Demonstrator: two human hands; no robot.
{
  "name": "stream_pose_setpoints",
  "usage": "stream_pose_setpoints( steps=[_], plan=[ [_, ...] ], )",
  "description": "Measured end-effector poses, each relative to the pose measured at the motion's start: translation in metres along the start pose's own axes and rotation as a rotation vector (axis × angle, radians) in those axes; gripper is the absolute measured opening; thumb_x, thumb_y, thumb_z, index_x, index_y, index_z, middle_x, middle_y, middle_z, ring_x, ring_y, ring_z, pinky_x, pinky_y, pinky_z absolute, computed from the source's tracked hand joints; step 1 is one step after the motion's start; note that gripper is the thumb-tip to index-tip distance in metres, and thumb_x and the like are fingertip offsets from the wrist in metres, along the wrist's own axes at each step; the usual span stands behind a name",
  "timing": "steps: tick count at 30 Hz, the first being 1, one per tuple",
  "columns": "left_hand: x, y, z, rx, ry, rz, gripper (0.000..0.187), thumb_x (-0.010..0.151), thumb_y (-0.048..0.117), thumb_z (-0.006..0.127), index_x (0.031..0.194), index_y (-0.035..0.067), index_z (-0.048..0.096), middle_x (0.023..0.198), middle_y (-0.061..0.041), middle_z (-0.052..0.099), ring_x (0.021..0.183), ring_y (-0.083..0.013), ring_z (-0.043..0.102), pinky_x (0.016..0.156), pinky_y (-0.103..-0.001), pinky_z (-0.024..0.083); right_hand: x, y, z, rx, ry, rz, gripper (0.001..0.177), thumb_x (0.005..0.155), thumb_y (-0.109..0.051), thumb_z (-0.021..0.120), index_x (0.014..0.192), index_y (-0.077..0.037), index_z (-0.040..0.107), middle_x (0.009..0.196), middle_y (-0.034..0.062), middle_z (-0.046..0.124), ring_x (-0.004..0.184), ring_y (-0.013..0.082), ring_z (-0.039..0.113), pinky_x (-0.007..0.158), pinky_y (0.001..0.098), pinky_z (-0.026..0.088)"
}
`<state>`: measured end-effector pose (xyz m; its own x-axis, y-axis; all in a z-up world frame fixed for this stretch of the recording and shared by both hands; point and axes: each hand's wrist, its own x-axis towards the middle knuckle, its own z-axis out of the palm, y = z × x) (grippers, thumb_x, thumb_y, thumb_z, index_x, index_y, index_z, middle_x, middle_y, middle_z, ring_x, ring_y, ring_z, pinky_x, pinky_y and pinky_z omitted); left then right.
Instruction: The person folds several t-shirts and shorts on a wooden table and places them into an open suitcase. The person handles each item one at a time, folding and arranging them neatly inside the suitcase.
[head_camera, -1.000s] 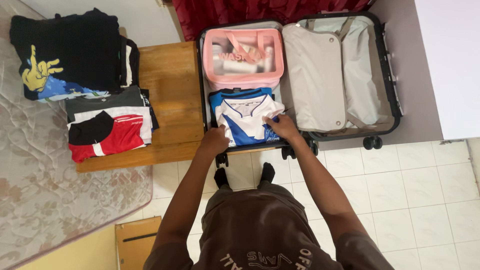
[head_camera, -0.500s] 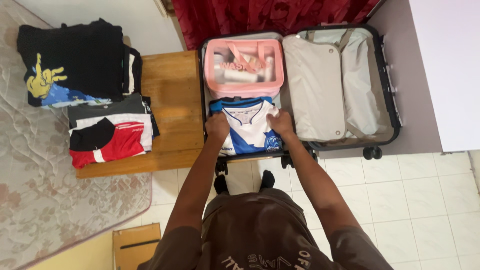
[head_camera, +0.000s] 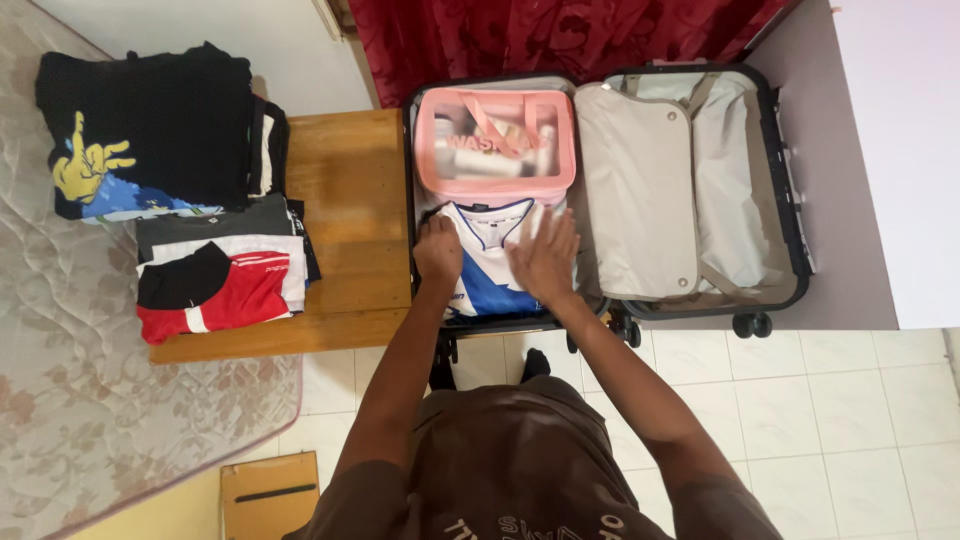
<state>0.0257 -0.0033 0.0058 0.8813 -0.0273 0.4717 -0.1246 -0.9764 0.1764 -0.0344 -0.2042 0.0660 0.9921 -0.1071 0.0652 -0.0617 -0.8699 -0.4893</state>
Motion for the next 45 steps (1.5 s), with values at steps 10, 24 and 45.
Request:
stream_pose_setpoints(
  steps=[10,24,45],
  plan=[
    [-0.014,0.022,-0.034,-0.202,-0.095,0.052,0.036,0.102,0.021,0.057,0.132,0.001,0.063,0.124,-0.015,0.065,0.115,-0.0348,0.062,0.096,-0.053,0.046,0.002,-0.01,0.024,-0.12,-0.423,0.043,0.104,0.094,-0.072,0.046,0.165,-0.01,0.004,0.166,0.0347,-0.015,0.153,0.0531,-0.014,0.121,0.0655,0.002],
    [-0.044,0.016,-0.019,-0.257,-0.934,-0.207,0.099,0.094,0.077,0.023,0.165,0.01,0.006,0.173,-0.013,-0.007,0.159,-0.0316,-0.006,0.124,-0.058,0.001,0.019,0.005,0.045,-0.088,-0.5,0.062,0.099,0.094,-0.073,0.04,0.166,-0.016,0.002,0.169,0.0273,-0.016,0.155,0.0452,-0.02,0.123,0.0619,-0.005],
    [-0.076,0.022,-0.012,-0.114,-0.381,-0.083,0.083,0.096,0.065,0.05,0.147,0.0,0.048,0.157,-0.025,0.04,0.148,-0.0432,0.033,0.115,-0.063,0.028,-0.012,0.009,0.018,-0.232,-0.316,-0.207,0.079,0.099,-0.059,0.047,0.149,0.003,0.041,0.153,0.0359,0.036,0.141,0.0502,0.034,0.118,0.0605,0.023]
  ],
)
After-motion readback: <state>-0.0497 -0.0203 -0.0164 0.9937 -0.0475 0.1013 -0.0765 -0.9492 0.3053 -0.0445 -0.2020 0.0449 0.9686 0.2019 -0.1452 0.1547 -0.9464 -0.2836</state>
